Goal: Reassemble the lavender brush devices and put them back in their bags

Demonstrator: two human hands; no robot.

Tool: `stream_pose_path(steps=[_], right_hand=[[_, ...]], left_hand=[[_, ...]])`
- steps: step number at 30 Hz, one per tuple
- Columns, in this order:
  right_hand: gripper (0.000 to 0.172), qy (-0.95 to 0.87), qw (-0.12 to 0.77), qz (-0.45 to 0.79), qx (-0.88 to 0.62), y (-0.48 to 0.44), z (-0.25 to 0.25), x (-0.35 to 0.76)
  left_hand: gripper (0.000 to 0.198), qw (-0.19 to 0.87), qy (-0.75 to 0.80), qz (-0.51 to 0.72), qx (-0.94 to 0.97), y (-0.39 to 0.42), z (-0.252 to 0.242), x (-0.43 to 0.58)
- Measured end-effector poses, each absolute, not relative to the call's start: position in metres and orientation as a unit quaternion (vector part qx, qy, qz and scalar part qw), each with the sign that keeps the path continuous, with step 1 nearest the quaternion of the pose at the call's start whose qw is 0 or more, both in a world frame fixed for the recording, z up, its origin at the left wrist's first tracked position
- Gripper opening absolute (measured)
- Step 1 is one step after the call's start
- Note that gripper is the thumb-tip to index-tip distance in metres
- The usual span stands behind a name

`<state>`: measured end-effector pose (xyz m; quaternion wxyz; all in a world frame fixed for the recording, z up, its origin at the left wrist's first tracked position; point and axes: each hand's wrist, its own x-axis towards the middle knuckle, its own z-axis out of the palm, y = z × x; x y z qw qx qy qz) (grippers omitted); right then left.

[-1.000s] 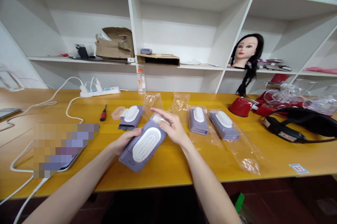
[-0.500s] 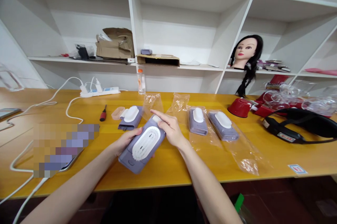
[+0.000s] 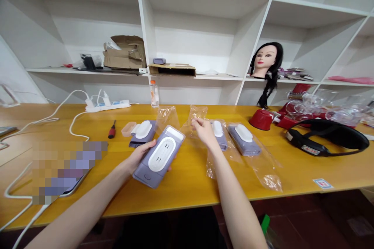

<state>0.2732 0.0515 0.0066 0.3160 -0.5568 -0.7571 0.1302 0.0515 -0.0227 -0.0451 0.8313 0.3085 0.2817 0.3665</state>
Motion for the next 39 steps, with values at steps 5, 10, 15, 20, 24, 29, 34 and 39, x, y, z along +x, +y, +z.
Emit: stream_pose_path(steps=[5,10,15,20,24,29,34,39], right_hand=[[0.034,-0.774,0.18,0.029,-0.606,0.06,0.0,0.287],[0.034,-0.791,0.083,-0.035,-0.606,0.065,-0.022,0.283],[0.032,-0.783,0.07,-0.081,-0.613,0.072,-0.036,0.278],[0.022,-0.783,0.134,-0.116,-0.596,0.069,-0.032,0.277],[0.019,-0.796,0.201,-0.116,-0.558,0.065,-0.024,0.28],[0.018,-0.834,0.268,-0.093,-0.474,0.067,-0.021,0.291],[0.017,-0.842,0.332,-0.09,-0.415,0.065,-0.019,0.297],[0.018,-0.833,0.409,-0.085,-0.363,0.054,-0.014,0.291]], left_hand=[[0.059,0.839,0.245,0.388,0.293,-0.02,-0.046,0.051],[0.053,0.82,0.281,0.397,0.302,-0.022,-0.047,0.051],[0.043,0.781,0.34,0.435,0.293,-0.022,-0.049,0.058],[0.042,0.779,0.351,0.439,0.277,-0.023,-0.049,0.065],[0.041,0.788,0.346,0.434,0.267,-0.024,-0.046,0.069],[0.041,0.79,0.346,0.431,0.267,-0.022,-0.047,0.072],[0.04,0.783,0.345,0.437,0.277,-0.019,-0.051,0.069],[0.039,0.779,0.351,0.442,0.272,-0.019,-0.051,0.069]])
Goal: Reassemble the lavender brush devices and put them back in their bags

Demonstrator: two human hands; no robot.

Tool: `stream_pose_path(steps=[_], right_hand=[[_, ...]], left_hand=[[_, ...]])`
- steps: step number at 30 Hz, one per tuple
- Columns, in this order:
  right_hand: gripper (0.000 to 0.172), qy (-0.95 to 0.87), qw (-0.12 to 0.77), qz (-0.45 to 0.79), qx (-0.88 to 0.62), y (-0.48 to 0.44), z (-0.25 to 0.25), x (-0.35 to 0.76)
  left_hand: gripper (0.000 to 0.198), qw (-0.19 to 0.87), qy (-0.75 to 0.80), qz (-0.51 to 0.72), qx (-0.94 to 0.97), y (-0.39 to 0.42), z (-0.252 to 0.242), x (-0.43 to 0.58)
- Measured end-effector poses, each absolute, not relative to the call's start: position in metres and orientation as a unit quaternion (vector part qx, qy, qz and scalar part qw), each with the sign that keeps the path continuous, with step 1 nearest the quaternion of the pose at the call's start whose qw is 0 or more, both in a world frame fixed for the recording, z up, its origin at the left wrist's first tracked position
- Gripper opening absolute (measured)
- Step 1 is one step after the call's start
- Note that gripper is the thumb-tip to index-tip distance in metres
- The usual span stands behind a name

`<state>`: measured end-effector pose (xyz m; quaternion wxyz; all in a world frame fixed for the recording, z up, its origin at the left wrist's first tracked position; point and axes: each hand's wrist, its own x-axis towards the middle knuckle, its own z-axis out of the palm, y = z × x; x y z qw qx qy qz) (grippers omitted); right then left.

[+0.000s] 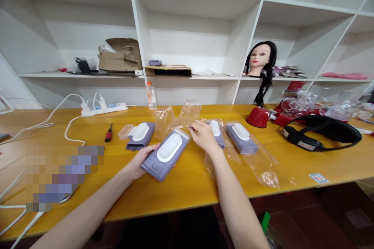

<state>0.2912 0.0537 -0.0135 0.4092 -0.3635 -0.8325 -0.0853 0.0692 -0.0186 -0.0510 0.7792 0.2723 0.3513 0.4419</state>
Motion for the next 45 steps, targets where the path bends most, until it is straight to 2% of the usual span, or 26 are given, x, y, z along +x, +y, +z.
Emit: stream_pose_path(steps=[5,15,19,25,31,35,38,41,43,45], right_hand=[[0.018,-0.825,0.46,-0.066,-0.321,0.048,-0.015,0.284],[0.015,-0.829,0.486,-0.005,-0.276,0.036,-0.016,0.27],[0.015,-0.818,0.495,-0.055,-0.288,0.031,-0.016,0.261],[0.014,-0.812,0.43,-0.199,-0.342,0.027,-0.015,0.251],[0.018,-0.782,0.492,-0.16,-0.346,0.027,-0.021,0.247],[0.013,-0.778,0.525,-0.154,-0.31,0.027,-0.027,0.248],[0.011,-0.798,0.517,-0.15,-0.271,0.023,-0.028,0.248],[0.01,-0.805,0.539,-0.083,-0.231,0.018,-0.023,0.245],[0.025,-0.737,0.62,0.019,-0.268,0.019,-0.019,0.24],[0.038,-0.679,0.646,0.155,-0.313,0.022,-0.016,0.236]], left_hand=[[0.036,0.769,0.359,0.463,0.255,-0.019,-0.048,0.07],[0.039,0.737,0.344,0.532,0.234,-0.021,-0.043,0.066],[0.042,0.735,0.325,0.538,0.256,-0.022,-0.046,0.066],[0.037,0.708,0.324,0.538,0.322,-0.021,-0.048,0.066],[0.032,0.673,0.348,0.546,0.357,-0.021,-0.045,0.07],[0.025,0.684,0.343,0.562,0.315,-0.02,-0.044,0.068],[0.019,0.692,0.33,0.586,0.261,-0.019,-0.043,0.065],[0.019,0.69,0.322,0.608,0.225,-0.021,-0.041,0.064],[0.024,0.704,0.298,0.602,0.231,-0.023,-0.039,0.065],[0.031,0.723,0.268,0.583,0.255,-0.026,-0.038,0.068]])
